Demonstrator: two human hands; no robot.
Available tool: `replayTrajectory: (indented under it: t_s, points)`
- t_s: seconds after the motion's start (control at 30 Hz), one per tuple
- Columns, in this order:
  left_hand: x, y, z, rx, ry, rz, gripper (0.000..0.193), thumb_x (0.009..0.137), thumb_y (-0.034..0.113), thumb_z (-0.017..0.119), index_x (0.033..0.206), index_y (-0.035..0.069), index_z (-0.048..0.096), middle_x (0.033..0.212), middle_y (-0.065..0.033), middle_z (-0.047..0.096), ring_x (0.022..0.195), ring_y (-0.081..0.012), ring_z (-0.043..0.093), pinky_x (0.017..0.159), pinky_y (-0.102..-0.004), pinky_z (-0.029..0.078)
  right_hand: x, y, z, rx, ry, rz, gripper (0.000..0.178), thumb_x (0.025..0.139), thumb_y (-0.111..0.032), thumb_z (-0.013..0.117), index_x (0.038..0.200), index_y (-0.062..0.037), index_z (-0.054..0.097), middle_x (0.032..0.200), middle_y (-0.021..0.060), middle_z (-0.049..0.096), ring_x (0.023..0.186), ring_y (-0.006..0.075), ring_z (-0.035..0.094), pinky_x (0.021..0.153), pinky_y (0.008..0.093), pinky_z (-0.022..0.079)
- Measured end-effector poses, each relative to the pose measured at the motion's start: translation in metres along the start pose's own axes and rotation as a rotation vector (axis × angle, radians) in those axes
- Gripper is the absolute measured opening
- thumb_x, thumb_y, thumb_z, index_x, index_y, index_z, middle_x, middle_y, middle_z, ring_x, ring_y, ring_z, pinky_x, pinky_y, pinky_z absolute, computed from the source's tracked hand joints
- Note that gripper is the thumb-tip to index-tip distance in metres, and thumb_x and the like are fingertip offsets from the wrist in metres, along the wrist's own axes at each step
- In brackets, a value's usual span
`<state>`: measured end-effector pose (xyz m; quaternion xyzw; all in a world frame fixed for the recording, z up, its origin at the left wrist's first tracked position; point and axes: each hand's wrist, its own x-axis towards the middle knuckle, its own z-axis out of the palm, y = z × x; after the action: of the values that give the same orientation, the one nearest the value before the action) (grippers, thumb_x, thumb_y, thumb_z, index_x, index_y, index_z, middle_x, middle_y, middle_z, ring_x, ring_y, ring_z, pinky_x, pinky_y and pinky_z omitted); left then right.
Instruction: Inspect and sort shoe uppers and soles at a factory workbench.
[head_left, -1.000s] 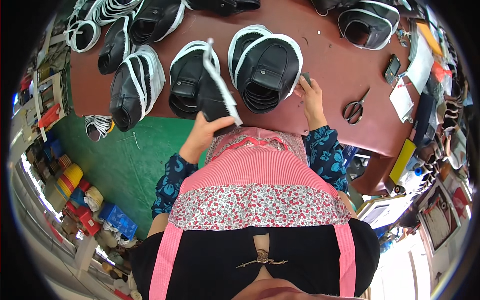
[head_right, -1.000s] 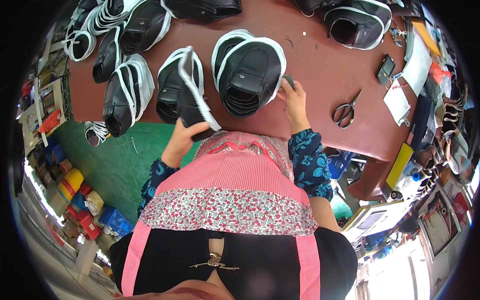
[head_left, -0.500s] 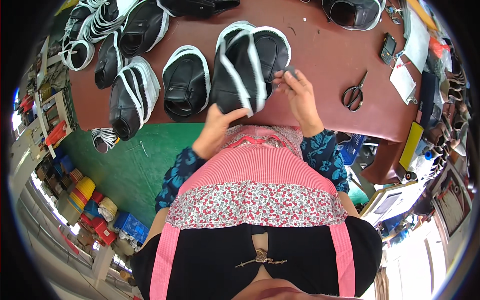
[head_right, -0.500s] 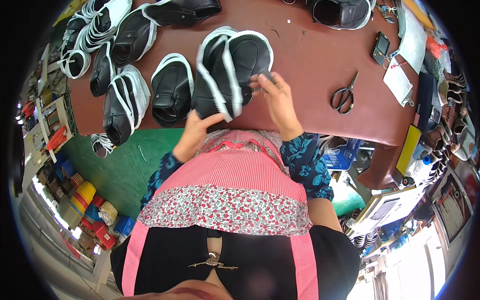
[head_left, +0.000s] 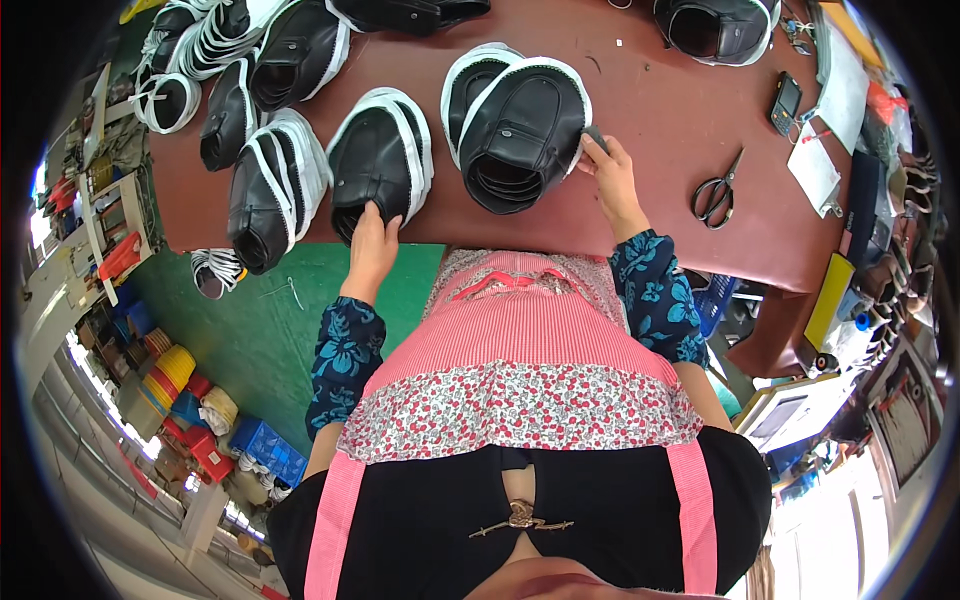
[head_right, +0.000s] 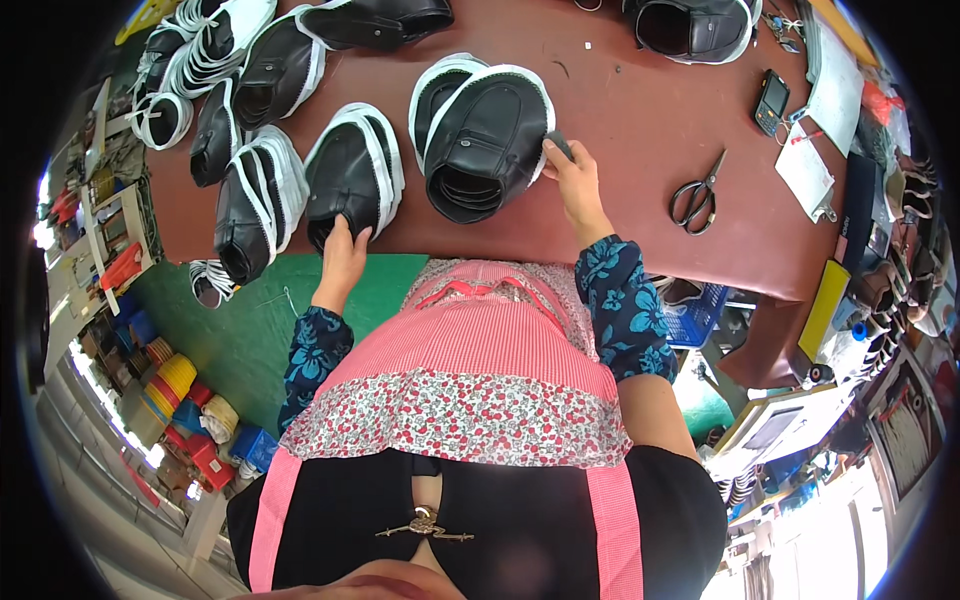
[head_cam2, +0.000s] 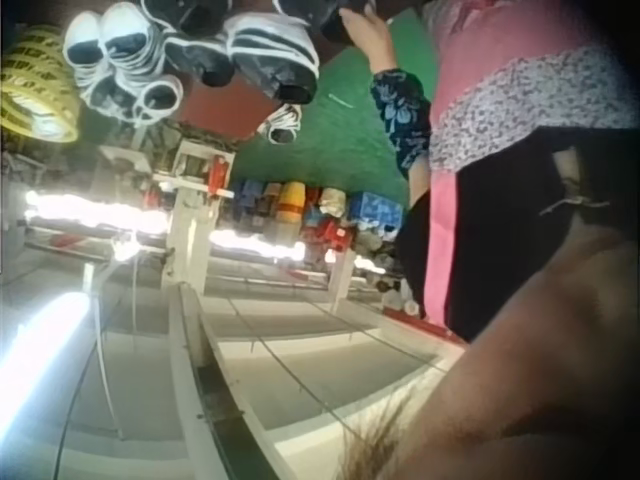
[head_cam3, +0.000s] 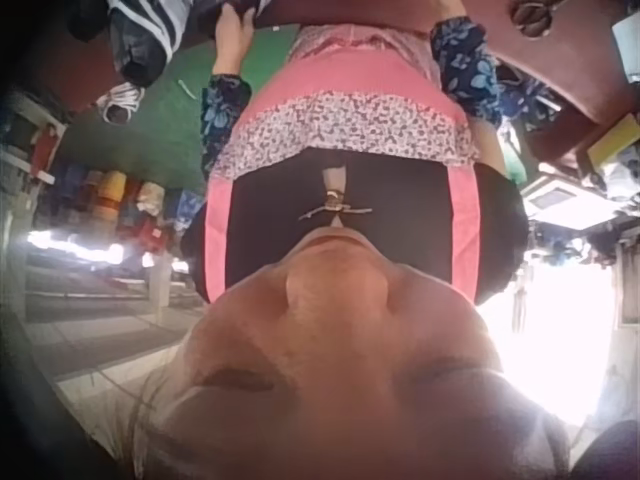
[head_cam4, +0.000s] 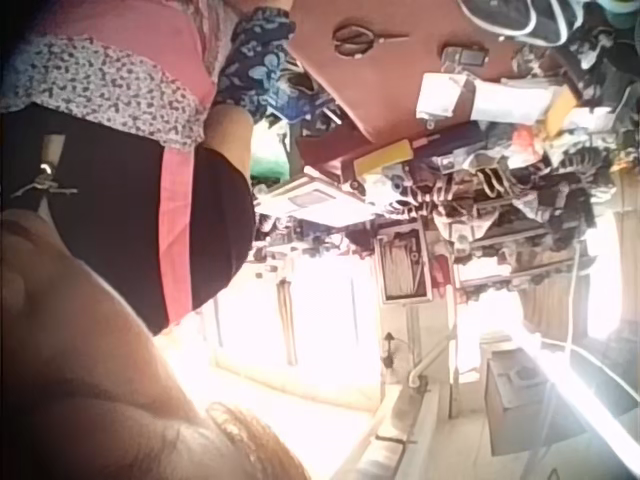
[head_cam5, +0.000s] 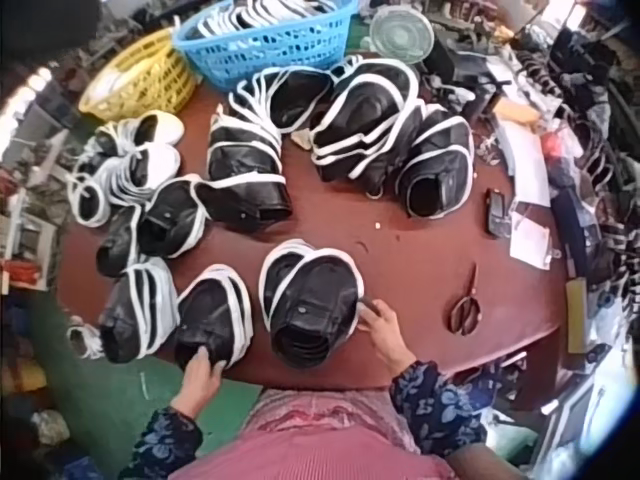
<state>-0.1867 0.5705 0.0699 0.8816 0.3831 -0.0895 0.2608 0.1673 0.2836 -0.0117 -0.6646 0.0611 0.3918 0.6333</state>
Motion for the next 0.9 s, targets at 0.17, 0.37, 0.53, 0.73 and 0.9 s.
replayTrajectory:
  t_s: [0.17, 0.37, 0.53, 0.73, 0.9]
  points:
    - [-0.013, 0.076, -0.022, -0.039, 0.539, 0.063, 0.029, 0.106, 0.019, 0.084, 0.117, -0.001, 0.066, 0.108, -0.0173, 0.064, 0.091, -0.0364, 0.066, 0.084, -0.0518, 0.055, 0.006, -0.001, 0.010, -0.595, 0.155, -0.384, 0.032, 0.111, -0.033, 0.079, 0.112, -0.0012, 0.077, 0.102, 0.0101, 0.076, 0.098, 0.0233, 0.074, 0.088, 0.0409, 0.059]
    - [0.043, 0.151, 0.042, -1.410, -0.290, -0.351, 0.049, 0.124, 0.036, 0.057, 0.135, -0.009, 0.074, 0.120, -0.0170, 0.082, 0.100, -0.0264, 0.083, 0.090, -0.0370, 0.069, -0.033, -0.074, 0.121, -1.005, -0.207, -0.586, 0.037, 0.107, -0.039, 0.074, 0.104, -0.0022, 0.075, 0.107, 0.0210, 0.081, 0.105, 0.0441, 0.077, 0.093, 0.0548, 0.060]
    - [0.070, 0.175, 0.075, -1.576, -0.100, -0.487, 0.046, 0.123, 0.029, 0.054, 0.123, -0.013, 0.073, 0.113, -0.0212, 0.082, 0.093, -0.0307, 0.085, 0.083, -0.0394, 0.073, -0.026, -0.072, 0.144, -1.276, -0.242, -0.405, 0.041, 0.104, -0.040, 0.070, 0.102, -0.0008, 0.081, 0.098, 0.0271, 0.082, 0.096, 0.0485, 0.080, 0.087, 0.0586, 0.064]
    - [0.076, 0.182, 0.097, -1.610, -0.097, -0.585, 0.042, 0.121, 0.026, 0.057, 0.117, -0.014, 0.071, 0.108, -0.0226, 0.081, 0.089, -0.0322, 0.084, 0.080, -0.0413, 0.073, -0.044, -0.077, 0.099, -1.273, -0.208, -0.332, 0.041, 0.104, -0.040, 0.069, 0.098, -0.0010, 0.082, 0.097, 0.0303, 0.080, 0.096, 0.0505, 0.079, 0.087, 0.0597, 0.063]
    - [0.078, 0.175, 0.075, -1.674, -0.139, -0.547, 0.054, 0.121, 0.037, 0.059, 0.123, -0.016, 0.070, 0.118, -0.0272, 0.080, 0.099, -0.0350, 0.084, 0.088, -0.0445, 0.073, -0.080, -0.087, 0.068, -1.225, -0.256, -0.290, 0.036, 0.103, -0.037, 0.074, 0.104, -0.0024, 0.083, 0.097, 0.0265, 0.082, 0.094, 0.0479, 0.080, 0.085, 0.0566, 0.063]
